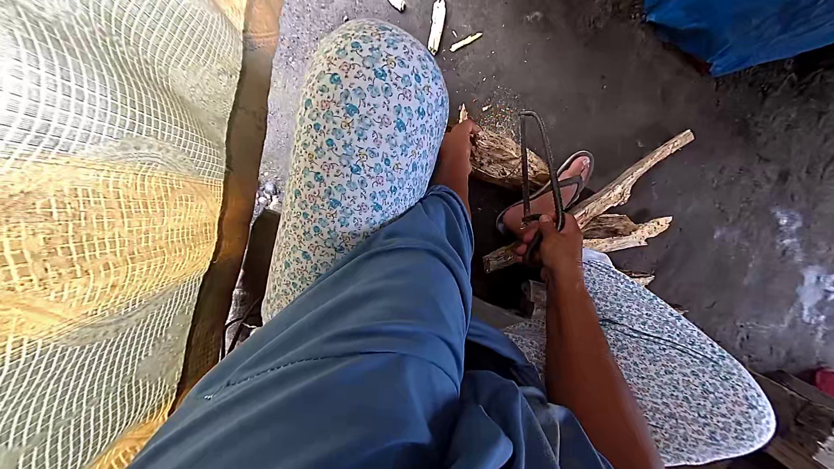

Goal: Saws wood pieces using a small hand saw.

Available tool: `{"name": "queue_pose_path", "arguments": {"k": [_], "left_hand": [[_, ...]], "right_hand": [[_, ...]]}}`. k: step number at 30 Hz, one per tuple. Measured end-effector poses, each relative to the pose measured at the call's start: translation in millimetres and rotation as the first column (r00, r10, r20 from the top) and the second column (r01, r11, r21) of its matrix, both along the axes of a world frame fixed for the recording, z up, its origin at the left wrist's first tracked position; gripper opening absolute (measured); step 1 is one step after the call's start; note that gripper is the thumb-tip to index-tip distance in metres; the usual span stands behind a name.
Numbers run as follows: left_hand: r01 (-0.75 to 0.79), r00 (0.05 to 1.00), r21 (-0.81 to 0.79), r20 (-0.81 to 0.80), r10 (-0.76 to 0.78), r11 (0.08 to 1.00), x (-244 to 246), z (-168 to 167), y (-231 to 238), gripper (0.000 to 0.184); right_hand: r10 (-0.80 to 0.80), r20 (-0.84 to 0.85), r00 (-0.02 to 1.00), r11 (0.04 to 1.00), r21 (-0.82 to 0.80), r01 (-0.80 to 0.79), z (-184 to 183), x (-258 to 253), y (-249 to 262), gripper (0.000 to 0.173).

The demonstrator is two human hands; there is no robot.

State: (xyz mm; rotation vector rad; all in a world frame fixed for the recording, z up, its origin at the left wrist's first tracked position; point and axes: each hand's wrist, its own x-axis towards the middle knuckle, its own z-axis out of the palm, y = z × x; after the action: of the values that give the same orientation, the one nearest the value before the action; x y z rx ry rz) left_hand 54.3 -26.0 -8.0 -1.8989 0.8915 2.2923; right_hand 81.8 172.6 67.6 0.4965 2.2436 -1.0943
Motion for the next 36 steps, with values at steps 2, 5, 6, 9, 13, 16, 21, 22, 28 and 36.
{"name": "queue_pose_path", "arguments": {"k": [2, 5, 6, 9, 13, 16, 21, 22, 28, 36], "left_hand": [[-0.029, 0.998, 0.032, -0.046, 0.031, 0.999, 3, -5, -1, 0.08], [-0.035, 0.996, -0.033, -0.087, 0.032, 0.999, 4, 3, 2, 0.062], [-0.036, 0.991, -0.054, -0.132, 0.029, 0.998, 3, -4, 4, 0.052], [-0.044, 0.943, -0.082, -0.332, 0.015, 0.996, -2, -50, 7, 0.039], [0.06, 0.922, -0.056, -0.38, -0.077, 0.997, -2, -48, 3, 0.04], [0.088, 0.894, -0.067, -0.434, -0.108, 0.994, 0, -47, 2, 0.04], [0.15, 0.842, -0.114, -0.505, -0.188, 0.982, -1, -51, -1, 0.035], [0.173, 0.832, -0.121, -0.514, -0.211, 0.977, -3, -49, -2, 0.035], [0.174, 0.831, -0.114, -0.516, -0.208, 0.978, -10, -45, -2, 0.036], [-0.042, 0.807, -0.032, -0.59, 0.015, 0.999, -11, -46, 14, 0.074]], "right_hand": [[0.061, 0.022, 0.998, 0.996, 0.057, -0.062, 10, -2, 2, 0.025], [0.141, 0.066, 0.988, 0.98, 0.134, -0.148, 28, -1, 5, 0.027], [0.154, 0.074, 0.985, 0.975, 0.15, -0.164, 32, 1, 6, 0.026], [0.134, 0.061, 0.989, 0.978, 0.153, -0.142, 37, 9, 10, 0.023], [0.066, 0.058, 0.996, 0.994, 0.084, -0.071, 40, 20, 17, 0.021], [0.036, 0.055, 0.998, 0.998, 0.047, -0.039, 49, 29, 23, 0.022], [0.003, 0.099, 0.995, 0.995, 0.095, -0.013, 62, 25, 23, 0.022], [-0.008, 0.118, 0.993, 0.994, 0.105, -0.004, 63, 18, 20, 0.022], [0.077, 0.106, 0.991, 0.988, 0.124, -0.09, 25, -31, 6, 0.025], [-0.032, -0.163, 0.986, 0.996, -0.083, 0.019, -62, 39, 6, 0.029]]}}
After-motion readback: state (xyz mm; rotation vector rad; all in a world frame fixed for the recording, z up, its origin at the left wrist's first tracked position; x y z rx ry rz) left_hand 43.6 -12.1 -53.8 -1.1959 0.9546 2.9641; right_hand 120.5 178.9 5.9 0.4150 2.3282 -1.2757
